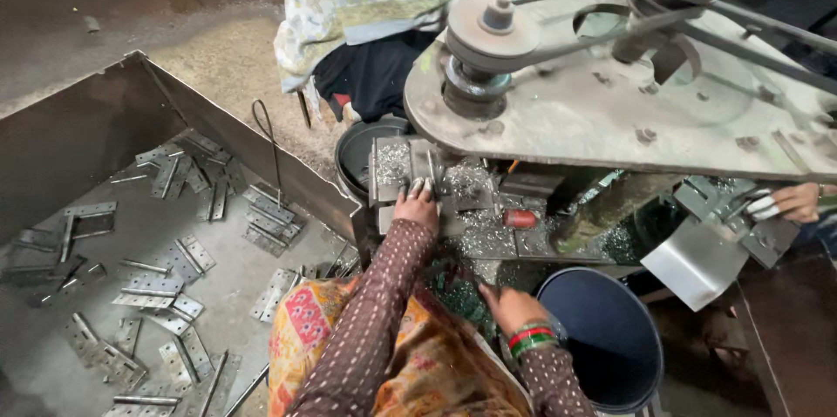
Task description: The person uses a mechanical press to shape or punch metal hinge components, placing each piece into a jig and activating the machine, then transferring finished parts into a metal bin.
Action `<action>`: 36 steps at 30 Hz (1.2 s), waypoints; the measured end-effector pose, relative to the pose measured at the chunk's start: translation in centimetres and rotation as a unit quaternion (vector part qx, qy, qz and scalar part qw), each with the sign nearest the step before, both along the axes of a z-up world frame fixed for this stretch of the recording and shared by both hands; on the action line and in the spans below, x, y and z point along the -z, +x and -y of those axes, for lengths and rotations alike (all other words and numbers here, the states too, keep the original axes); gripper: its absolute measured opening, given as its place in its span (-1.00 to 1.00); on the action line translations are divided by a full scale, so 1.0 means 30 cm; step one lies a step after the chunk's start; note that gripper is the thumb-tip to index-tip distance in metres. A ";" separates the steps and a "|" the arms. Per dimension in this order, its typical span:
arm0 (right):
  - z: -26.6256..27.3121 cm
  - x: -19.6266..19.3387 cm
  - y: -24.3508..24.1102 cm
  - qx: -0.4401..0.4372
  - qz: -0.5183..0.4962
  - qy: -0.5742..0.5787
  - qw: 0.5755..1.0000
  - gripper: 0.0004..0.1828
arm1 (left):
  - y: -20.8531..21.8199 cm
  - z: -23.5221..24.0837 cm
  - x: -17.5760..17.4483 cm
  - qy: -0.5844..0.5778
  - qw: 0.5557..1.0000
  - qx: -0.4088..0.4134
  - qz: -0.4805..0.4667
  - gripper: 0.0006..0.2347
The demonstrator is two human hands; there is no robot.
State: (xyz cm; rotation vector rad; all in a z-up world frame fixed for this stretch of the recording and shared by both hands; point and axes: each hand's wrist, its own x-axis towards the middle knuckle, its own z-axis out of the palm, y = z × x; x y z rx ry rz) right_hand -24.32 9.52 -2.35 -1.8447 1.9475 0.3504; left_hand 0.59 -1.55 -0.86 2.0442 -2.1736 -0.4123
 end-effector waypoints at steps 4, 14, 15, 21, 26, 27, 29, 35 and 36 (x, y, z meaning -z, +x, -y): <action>-0.007 -0.080 0.032 -0.025 0.009 -0.039 0.999 -0.17 | -0.121 -0.243 0.048 -0.031 0.993 0.034 0.111 -0.68; -0.032 -0.101 0.039 -0.003 0.006 -0.054 0.998 -0.23 | -0.070 -0.271 -0.006 -0.316 0.944 0.097 -0.019 -0.82; -0.031 -0.106 0.039 0.006 0.025 -0.042 0.999 -0.25 | -0.074 -0.270 -0.029 -0.316 0.943 0.099 -0.018 -0.82; -0.018 -0.076 0.027 -0.019 0.008 -0.013 1.000 -0.18 | -0.081 -0.223 -0.057 -0.477 0.878 -0.049 -0.008 -0.93; -0.017 -0.074 0.021 -0.014 0.003 -0.034 0.999 -0.15 | -0.075 -0.146 0.117 -0.209 0.978 -0.011 -0.025 -0.75; -0.025 -0.072 0.021 -0.018 0.005 -0.034 0.999 -0.15 | -0.054 -0.155 0.122 -0.208 0.978 -0.011 -0.024 -0.75; -0.020 -0.068 0.022 -0.011 0.000 -0.031 0.999 -0.15 | -0.013 -0.216 0.081 -0.154 0.984 -0.083 -0.041 -0.59; -0.005 -0.053 0.021 -0.014 0.001 -0.025 1.000 -0.16 | -0.072 -0.321 -0.169 0.108 0.986 0.019 0.124 -0.55; -0.007 -0.054 0.025 -0.011 0.009 -0.030 0.999 -0.17 | -0.076 -0.305 -0.176 0.109 0.986 0.018 0.124 -0.55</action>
